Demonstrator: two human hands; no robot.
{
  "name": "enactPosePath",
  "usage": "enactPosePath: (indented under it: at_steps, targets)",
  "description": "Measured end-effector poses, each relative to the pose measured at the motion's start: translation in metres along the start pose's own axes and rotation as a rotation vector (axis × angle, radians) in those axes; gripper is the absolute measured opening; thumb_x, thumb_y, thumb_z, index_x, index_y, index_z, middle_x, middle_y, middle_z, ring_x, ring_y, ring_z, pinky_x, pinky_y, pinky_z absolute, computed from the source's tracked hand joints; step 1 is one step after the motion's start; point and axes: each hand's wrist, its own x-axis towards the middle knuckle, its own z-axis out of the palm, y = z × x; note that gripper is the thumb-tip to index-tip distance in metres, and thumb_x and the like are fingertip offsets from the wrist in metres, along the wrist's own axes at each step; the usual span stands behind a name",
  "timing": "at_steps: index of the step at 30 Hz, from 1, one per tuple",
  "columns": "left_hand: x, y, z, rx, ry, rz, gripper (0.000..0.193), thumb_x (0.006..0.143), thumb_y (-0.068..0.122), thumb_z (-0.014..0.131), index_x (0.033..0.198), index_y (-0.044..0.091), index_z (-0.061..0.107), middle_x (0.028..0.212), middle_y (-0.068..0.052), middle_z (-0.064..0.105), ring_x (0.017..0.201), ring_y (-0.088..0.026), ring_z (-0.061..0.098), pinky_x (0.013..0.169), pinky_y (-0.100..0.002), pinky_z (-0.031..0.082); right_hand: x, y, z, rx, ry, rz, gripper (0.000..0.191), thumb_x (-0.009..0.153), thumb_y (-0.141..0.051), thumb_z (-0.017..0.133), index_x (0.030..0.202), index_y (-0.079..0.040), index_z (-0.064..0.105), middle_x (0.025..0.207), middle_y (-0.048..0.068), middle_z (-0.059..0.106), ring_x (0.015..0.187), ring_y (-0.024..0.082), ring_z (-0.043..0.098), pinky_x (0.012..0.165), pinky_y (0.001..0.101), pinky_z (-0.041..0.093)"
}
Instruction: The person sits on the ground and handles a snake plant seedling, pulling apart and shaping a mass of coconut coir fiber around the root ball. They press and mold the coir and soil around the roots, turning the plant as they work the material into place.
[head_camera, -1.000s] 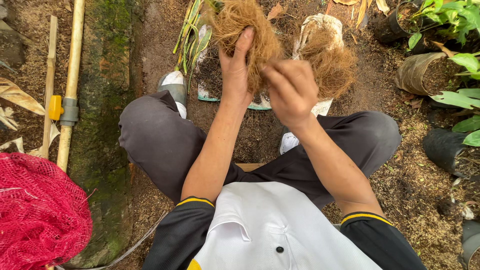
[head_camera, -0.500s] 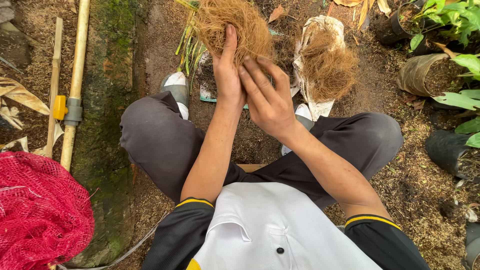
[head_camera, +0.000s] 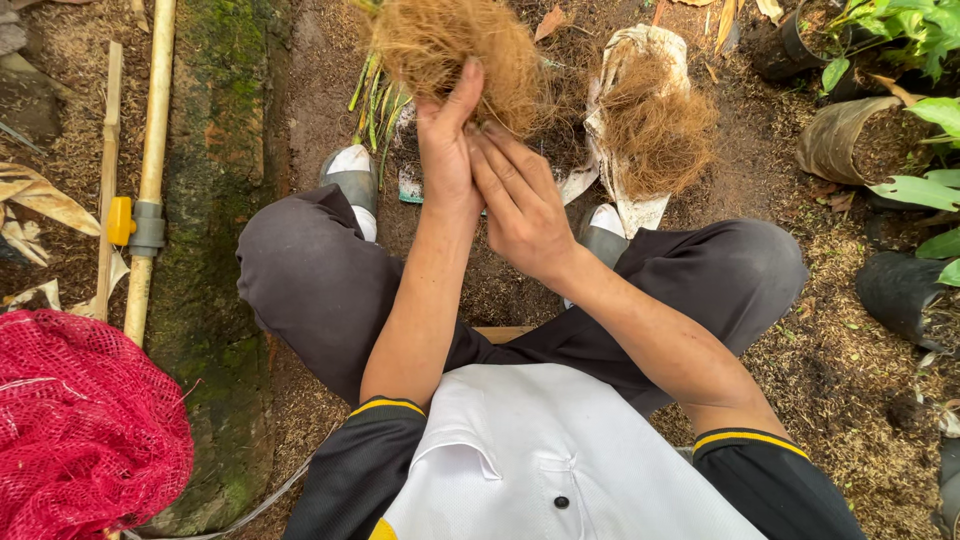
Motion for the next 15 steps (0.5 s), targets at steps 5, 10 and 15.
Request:
enactPosePath:
  at_steps: [5, 10, 15]
  targets:
    - [0.004, 0.014, 0.009, -0.305, 0.004, -0.136, 0.049, 0.103, 0.031, 0.069, 0.14, 0.001, 0.058, 0.137, -0.011, 0.065, 0.125, -0.023, 0.064, 0.113, -0.04, 0.051, 0.006, 0.007, -0.002, 0.286, 0.075, 0.071, 0.039, 0.086, 0.014, 0.07, 0.123, 0.002, 0.068, 0.127, 0.017, 0.07, 0.13, 0.033, 0.064, 0.111, 0.0453, 0.054]
    - [0.0, 0.006, 0.016, -0.417, -0.188, -0.139, 0.053, 0.099, 0.037, 0.073, 0.14, 0.009, 0.057, 0.133, -0.013, 0.064, 0.124, -0.03, 0.064, 0.108, -0.047, 0.054, 0.009, 0.018, -0.005, 0.323, 0.217, 0.17, 0.029, 0.087, 0.009, 0.081, 0.111, 0.0, 0.068, 0.111, 0.013, 0.073, 0.114, 0.033, 0.069, 0.1, 0.0411, 0.056]
    - [-0.004, -0.01, 0.008, -0.429, -0.068, -0.244, 0.056, 0.098, 0.034, 0.077, 0.142, 0.006, 0.057, 0.129, -0.011, 0.064, 0.122, -0.028, 0.062, 0.107, -0.045, 0.054, 0.007, 0.033, 0.002, 0.372, 0.397, 0.355, 0.024, 0.086, 0.008, 0.08, 0.1, 0.001, 0.063, 0.114, 0.009, 0.055, 0.1, 0.029, 0.06, 0.084, 0.0307, 0.051]
